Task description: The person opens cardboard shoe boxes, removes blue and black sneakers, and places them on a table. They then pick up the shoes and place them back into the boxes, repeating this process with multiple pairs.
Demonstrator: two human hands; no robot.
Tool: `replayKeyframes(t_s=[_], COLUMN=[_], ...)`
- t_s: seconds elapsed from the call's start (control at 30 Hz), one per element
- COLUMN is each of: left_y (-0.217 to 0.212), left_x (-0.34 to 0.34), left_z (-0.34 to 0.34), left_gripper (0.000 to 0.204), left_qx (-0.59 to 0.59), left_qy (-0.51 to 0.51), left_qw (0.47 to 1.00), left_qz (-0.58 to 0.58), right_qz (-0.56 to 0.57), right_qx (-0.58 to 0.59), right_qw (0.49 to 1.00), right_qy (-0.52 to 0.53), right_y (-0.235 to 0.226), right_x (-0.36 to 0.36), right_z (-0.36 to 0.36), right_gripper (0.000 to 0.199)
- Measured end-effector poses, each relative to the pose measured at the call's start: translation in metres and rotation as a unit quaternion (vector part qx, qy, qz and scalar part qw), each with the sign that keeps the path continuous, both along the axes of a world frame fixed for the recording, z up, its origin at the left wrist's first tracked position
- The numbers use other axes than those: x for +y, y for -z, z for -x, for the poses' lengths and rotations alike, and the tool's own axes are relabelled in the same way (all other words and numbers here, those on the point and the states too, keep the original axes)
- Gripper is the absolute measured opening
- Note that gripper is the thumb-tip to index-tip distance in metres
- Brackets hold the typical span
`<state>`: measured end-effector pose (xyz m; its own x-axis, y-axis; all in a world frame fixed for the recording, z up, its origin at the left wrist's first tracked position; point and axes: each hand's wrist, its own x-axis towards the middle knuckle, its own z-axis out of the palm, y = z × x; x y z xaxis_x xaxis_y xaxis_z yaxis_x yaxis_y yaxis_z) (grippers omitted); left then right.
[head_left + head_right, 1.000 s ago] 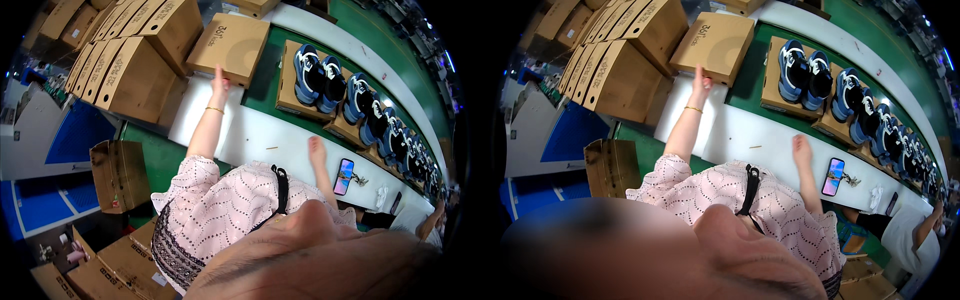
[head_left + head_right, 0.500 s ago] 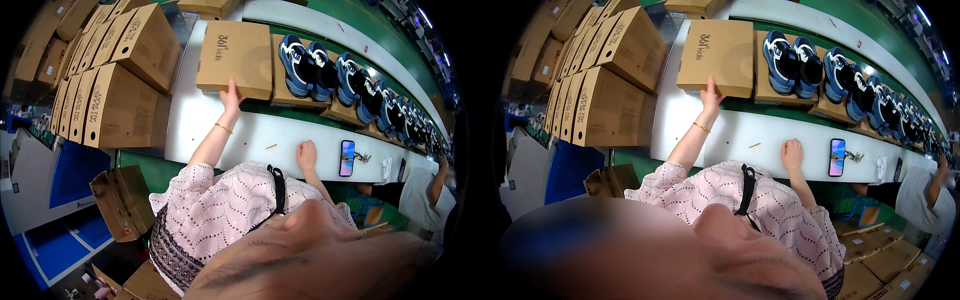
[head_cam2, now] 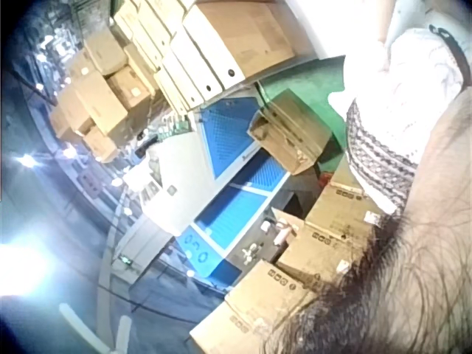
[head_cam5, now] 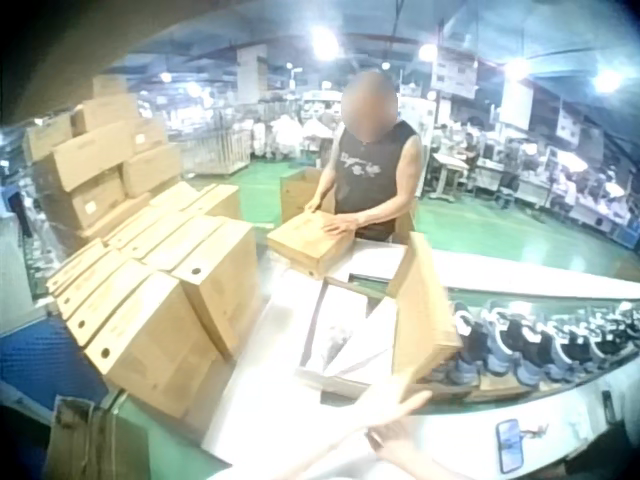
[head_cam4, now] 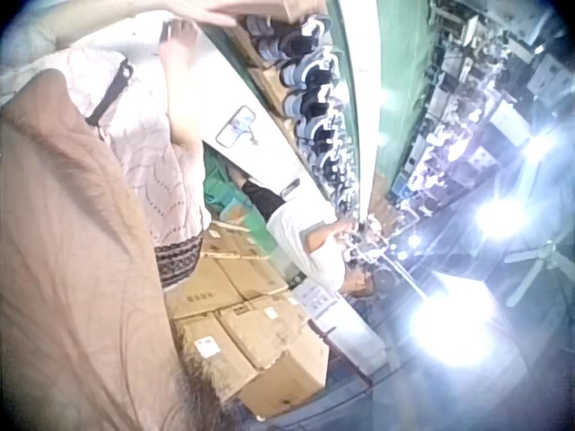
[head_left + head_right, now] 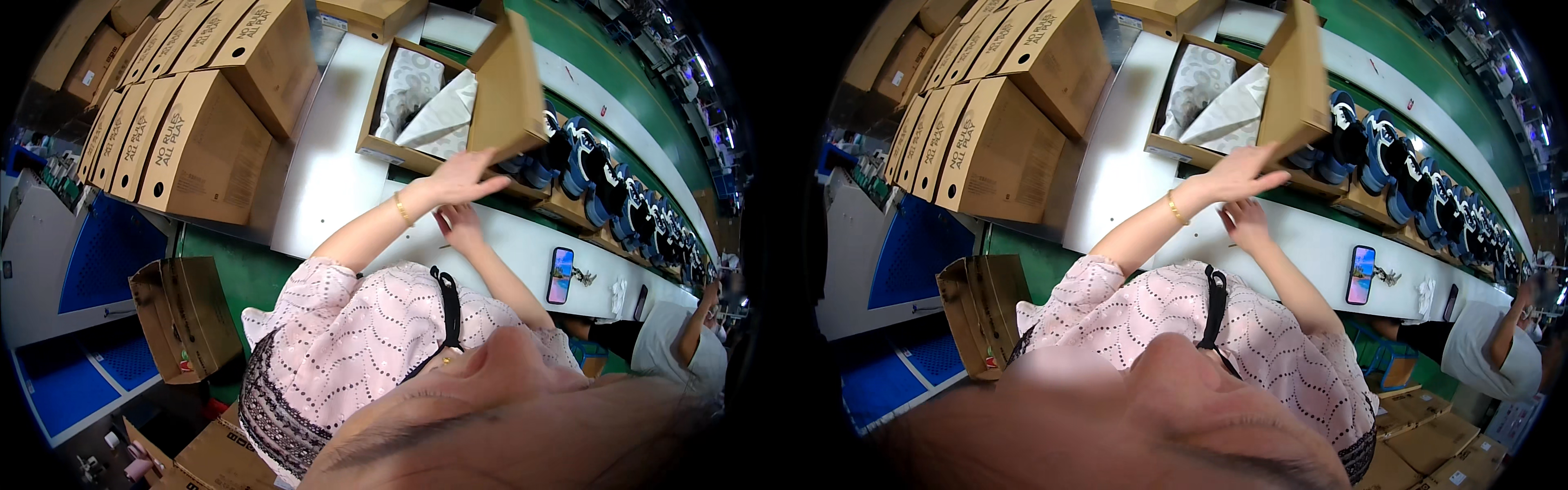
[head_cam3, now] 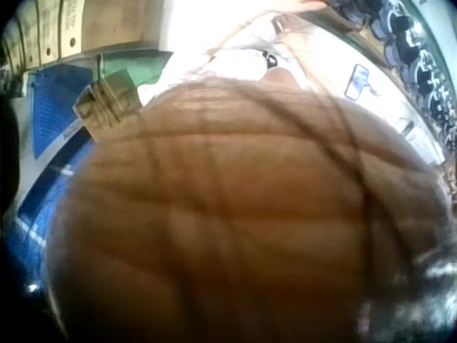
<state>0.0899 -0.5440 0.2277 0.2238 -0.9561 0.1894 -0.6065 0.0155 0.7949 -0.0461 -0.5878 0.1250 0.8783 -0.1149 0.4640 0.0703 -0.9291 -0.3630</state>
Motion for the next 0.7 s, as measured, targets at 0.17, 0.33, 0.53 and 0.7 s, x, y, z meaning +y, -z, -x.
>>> replayKeyframes(t_s=[0.17, 0.33, 0.53, 0.7], left_y=[0.004, 0.028, 0.047, 0.052], left_x=[-0.012, 0.005, 0.044, 0.041], left_z=[0.014, -0.048, -0.092, -0.076], left_gripper=[0.053, 0.029, 0.041, 0.040], left_qx=[-0.048, -0.137, -0.238, -0.262], left_qy=[0.024, -0.311, -0.176, -0.118], left_qw=[0.997, 0.937, 0.933, 0.931], left_qz=[0.060, 0.079, -0.206, -0.225], right_qz=[0.051, 0.100, 0.173, 0.250], right_qx=[0.049, 0.184, 0.299, 0.319], right_qw=[0.997, 0.978, 0.937, 0.906], right_qy=[0.032, 0.015, -0.056, -0.122], right_y=[-0.040, -0.026, -0.011, 0.011], right_x=[-0.017, -0.043, -0.075, -0.082], right_z=[-0.131, -0.160, -0.169, -0.147], right_gripper=[0.016, 0.016, 0.021, 0.016])
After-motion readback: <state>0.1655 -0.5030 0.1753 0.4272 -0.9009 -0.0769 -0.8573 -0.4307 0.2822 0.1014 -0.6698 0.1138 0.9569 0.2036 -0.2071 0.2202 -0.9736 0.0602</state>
